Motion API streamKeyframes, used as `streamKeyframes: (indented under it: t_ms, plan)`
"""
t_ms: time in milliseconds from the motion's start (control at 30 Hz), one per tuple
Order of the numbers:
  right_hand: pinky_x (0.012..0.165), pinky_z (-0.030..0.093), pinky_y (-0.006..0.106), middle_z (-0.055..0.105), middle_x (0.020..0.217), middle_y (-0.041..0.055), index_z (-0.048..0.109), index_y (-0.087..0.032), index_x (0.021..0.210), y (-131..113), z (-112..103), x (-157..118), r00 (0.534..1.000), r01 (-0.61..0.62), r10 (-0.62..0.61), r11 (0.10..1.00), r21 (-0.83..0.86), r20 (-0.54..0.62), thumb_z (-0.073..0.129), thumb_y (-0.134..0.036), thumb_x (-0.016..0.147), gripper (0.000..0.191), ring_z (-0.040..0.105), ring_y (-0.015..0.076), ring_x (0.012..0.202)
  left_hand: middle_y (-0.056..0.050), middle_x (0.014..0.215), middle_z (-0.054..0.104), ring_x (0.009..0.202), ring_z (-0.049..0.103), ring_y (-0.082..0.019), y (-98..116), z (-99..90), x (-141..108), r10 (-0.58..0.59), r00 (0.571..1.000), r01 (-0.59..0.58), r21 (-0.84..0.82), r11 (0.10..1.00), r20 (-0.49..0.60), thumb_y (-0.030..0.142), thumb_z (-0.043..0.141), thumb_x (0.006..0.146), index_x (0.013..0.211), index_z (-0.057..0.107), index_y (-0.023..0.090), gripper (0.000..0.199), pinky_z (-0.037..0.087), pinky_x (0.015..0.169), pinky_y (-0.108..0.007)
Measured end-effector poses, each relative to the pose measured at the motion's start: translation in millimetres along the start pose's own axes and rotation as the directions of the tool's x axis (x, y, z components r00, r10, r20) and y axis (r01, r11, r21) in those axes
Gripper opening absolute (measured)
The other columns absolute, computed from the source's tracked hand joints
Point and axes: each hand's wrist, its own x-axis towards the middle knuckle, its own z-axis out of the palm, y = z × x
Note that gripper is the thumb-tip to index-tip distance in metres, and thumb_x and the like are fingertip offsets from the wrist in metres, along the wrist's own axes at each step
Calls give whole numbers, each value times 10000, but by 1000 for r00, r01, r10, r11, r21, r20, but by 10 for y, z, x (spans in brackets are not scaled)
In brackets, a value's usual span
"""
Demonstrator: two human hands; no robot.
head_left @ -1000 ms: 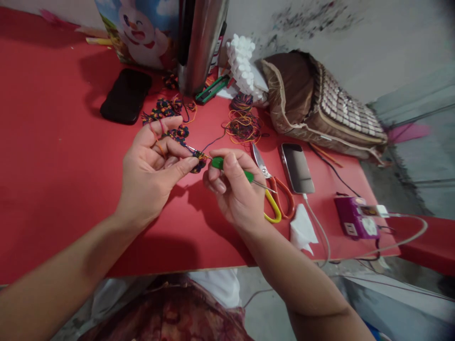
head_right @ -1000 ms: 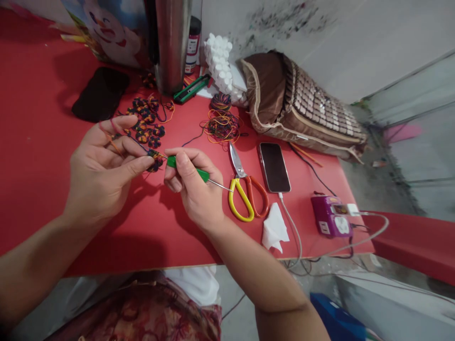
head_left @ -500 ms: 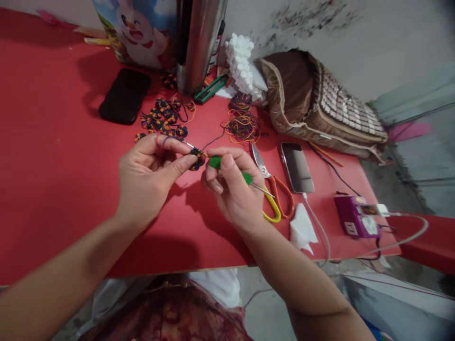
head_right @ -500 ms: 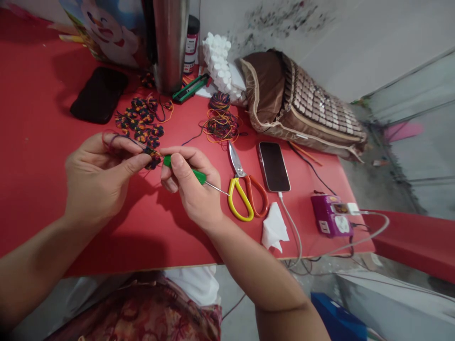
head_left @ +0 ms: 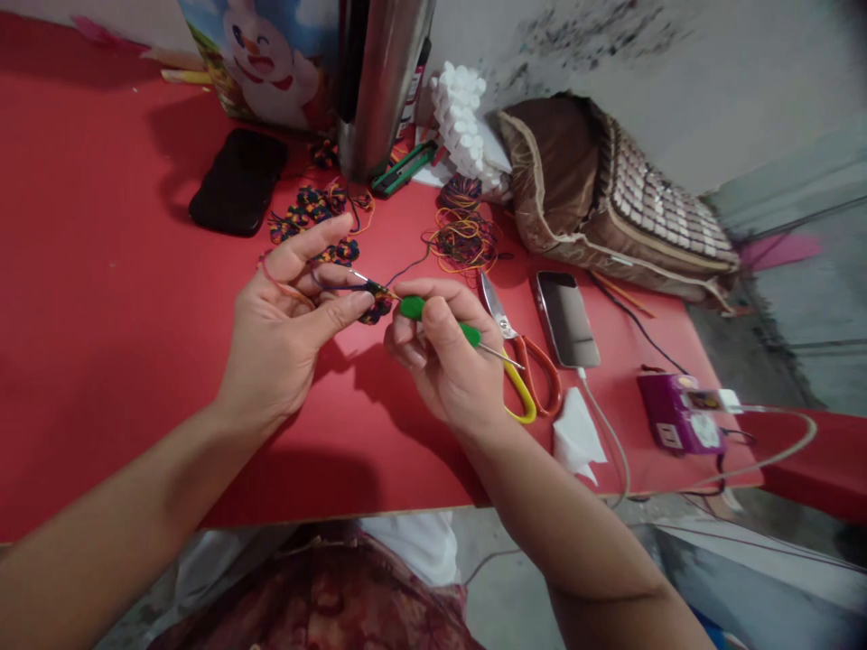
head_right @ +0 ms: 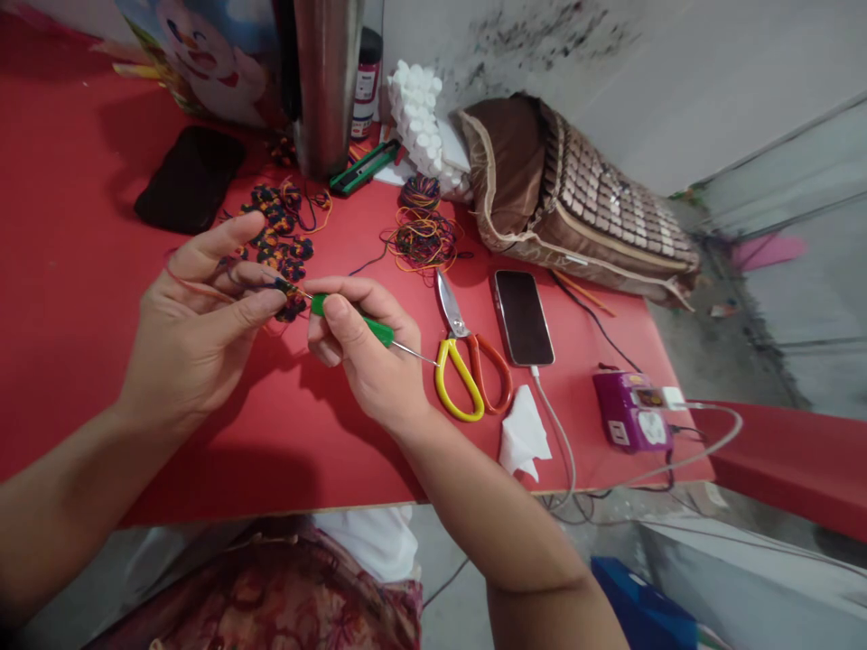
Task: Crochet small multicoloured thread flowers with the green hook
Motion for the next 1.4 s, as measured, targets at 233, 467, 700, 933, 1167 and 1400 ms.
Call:
streamKeyframes:
  t_ms: [233, 467, 700, 933, 1167, 1400]
  plan:
    - [518, 427, 271, 646, 709, -57, 781, -270, 1054, 3, -27, 17, 1000, 15, -15, 1000, -21, -1, 817, -557, 988, 297, 402, 77, 504, -2, 965, 828, 894, 743, -209, 6, -46, 40, -77, 996, 77, 0, 997, 42, 303, 1030, 782, 1160, 871, 371, 416, 662, 866, -382]
    - [507, 402, 278, 573, 667, -69, 768, -284, 1026, -103, -100, 69, 996, 49, -52, 998, -47, -76, 819, -589, 974, 313, 379, 86, 503, -2, 759, 716, 678, 636, -140, -66, -135, 126, -122, 987, 107, 135, 985, 108, 283, 1015, 760, 1016, 901, 249, 283, 549, 663, -294]
    - [499, 386, 271, 540, 660, -73, 769, -278, 1015, -111, -133, 107, 993, 64, -66, 998, -30, -98, 831, -581, 961, 314, 358, 86, 511, -60, 683, 630, 644, 556, -141, 81, -149, 157, -214, 937, 196, 89, 977, 277, 577, 950, 809, 537, 789, 242, 461, 471, 569, -290]
    - [498, 402, 245, 627, 681, -66, 791, -257, 1009, -33, -81, 57, 999, 39, -39, 999, 29, -6, 843, -514, 974, 265, 359, 64, 486, -19, 1035, 830, 515, 445, -89, -32, -170, 194, -251, 934, 283, -99, 954, 254, 600, 928, 864, 1183, 885, 387, 386, 486, 520, -309]
    - [506, 410, 220, 666, 703, -54, 821, -243, 1009, -18, -40, 23, 1000, -9, 7, 997, 81, 29, 843, -451, 988, 211, 387, 50, 494, 8, 1069, 836, 823, 716, -157, -50, -81, 72, -119, 978, 127, -40, 991, 171, 313, 1063, 730, 1216, 883, 380, 522, 610, 679, -271]
    - [517, 434, 225, 689, 700, -48, 843, -245, 994, 2, -26, 10, 1000, -3, 1, 995, 95, 25, 861, -445, 974, 202, 413, 53, 495, 41, 821, 757, 724, 672, -106, 5, -19, 34, -56, 997, 56, -7, 998, 46, 100, 1014, 720, 1180, 914, 369, 542, 645, 736, -225]
